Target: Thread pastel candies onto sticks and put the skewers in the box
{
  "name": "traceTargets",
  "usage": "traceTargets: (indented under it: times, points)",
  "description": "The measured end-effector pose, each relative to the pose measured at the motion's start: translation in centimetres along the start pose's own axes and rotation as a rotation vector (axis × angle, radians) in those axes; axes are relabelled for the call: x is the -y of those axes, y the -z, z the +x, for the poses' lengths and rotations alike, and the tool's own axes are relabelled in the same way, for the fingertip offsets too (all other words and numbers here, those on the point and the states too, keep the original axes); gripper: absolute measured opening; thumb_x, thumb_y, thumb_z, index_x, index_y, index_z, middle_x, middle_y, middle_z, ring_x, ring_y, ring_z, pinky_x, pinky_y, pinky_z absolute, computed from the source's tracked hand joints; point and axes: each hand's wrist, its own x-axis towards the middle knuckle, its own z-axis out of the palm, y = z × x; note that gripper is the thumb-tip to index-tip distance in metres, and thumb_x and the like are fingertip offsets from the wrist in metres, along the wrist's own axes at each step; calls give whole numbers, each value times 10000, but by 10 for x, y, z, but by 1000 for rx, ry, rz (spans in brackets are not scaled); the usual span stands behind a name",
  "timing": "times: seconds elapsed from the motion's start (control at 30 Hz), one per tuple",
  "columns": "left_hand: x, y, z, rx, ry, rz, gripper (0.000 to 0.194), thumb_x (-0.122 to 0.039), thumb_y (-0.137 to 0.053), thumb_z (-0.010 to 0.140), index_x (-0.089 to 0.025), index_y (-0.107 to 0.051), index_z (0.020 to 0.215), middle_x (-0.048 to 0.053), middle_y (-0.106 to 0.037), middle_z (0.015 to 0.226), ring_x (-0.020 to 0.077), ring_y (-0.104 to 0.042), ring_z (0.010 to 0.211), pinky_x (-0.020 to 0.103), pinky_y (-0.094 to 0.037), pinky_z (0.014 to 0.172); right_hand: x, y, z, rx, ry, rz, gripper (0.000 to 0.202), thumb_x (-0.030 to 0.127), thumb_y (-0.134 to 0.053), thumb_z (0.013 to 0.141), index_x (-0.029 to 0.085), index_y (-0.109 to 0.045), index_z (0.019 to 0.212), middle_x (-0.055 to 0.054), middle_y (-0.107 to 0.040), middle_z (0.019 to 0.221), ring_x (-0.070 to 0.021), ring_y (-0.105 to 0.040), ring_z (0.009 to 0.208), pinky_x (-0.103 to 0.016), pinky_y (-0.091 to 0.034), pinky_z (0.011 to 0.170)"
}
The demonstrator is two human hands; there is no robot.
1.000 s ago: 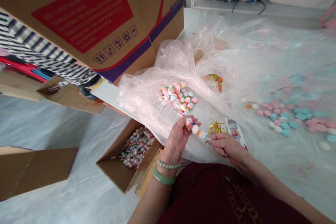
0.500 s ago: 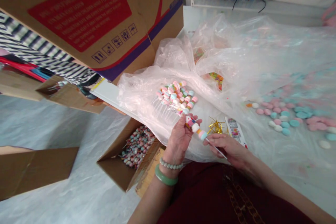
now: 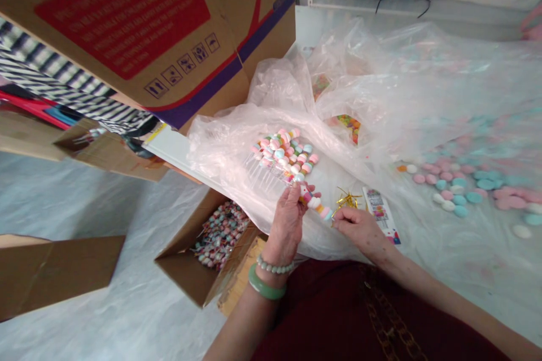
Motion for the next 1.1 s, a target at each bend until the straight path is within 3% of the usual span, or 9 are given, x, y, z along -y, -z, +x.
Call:
traceTargets:
  times: [0.17, 0.27, 0.37, 0.5, 0.63, 0.77, 0.83, 0.93, 1.1]
  points:
    - [5, 1, 1, -29, -6, -2, 312, -422, -650, 785, -119, -633, 858, 67, -665, 807, 169, -644, 735, 326, -516, 743, -5, 0, -3, -182, 366, -433, 236, 180, -445, 859, 177, -592, 675, -65, -606, 735, -185, -519, 740, -302, -334, 684]
    - [5, 1, 1, -16, 9, -5, 330, -443, -642, 787, -122, -635, 863, 72, -666, 819, 190, -655, 737, 344, -525, 722, -5, -1, -4, -184, 470, -462, 267, 157, -414, 871, 169, -603, 684, -85, -601, 726, -193, -509, 741, -315, -335, 699]
    - [5, -1, 0, 29, 40, -41, 314, -437, -632, 797, -128, -633, 854, 73, -672, 823, 205, -668, 728, 375, -536, 731, -1, -4, -1, -94, 304, -214, 215, 213, -465, 844, 189, -579, 663, -37, -571, 680, -170, -496, 694, -291, -333, 659]
    - [5, 0, 0, 55, 62, -104, 247, -378, -606, 831, -134, -628, 855, 62, -672, 808, 202, -673, 732, 404, -537, 784, 5, -4, 2, 127, -55, 371, 191, 295, -551, 764, 189, -534, 607, 27, -475, 562, -117, -413, 561, -254, -275, 555]
    - [0, 5, 2, 52, 182, -136, 242, -361, -569, 854, -126, -623, 860, 82, -677, 803, 211, -670, 707, 395, -538, 743, 7, 0, 4, 231, -213, 742, 178, 325, -660, 674, 166, -584, 645, 35, -485, 529, -93, -371, 518, -248, -234, 526]
    - [-10, 10, 8, 88, 347, -173, 146, -231, -554, 837, -111, -631, 868, 99, -691, 831, 222, -674, 770, 369, -528, 755, 4, 6, 5, 284, -218, 818, 190, 333, -688, 659, 161, -605, 655, 47, -457, 494, -83, -350, 502, -248, -230, 530]
    - [-15, 12, 11, 94, 324, -213, 141, -96, -559, 771, -124, -633, 889, 79, -695, 873, 216, -673, 838, 346, -516, 791, 2, 6, 6, 293, -219, 800, 187, 333, -684, 662, 157, -623, 680, 47, -466, 494, -79, -342, 492, -249, -215, 524]
    - [-20, 14, 14, 135, 281, -273, 302, 13, -548, 681, -145, -637, 923, 56, -693, 922, 213, -665, 904, 339, -501, 827, 2, 5, 7, 287, -220, 736, 185, 331, -670, 670, 151, -639, 699, 38, -487, 498, -76, -329, 479, -254, -182, 504]
    - [-23, 11, 14, 167, 255, -321, 119, -251, -617, 814, -139, -638, 848, 40, -662, 776, 219, -665, 820, 411, -506, 846, 3, 4, 9, 236, -223, 681, 184, 327, -666, 661, 146, -639, 675, 35, -481, 484, -73, -334, 466, -251, -183, 488]
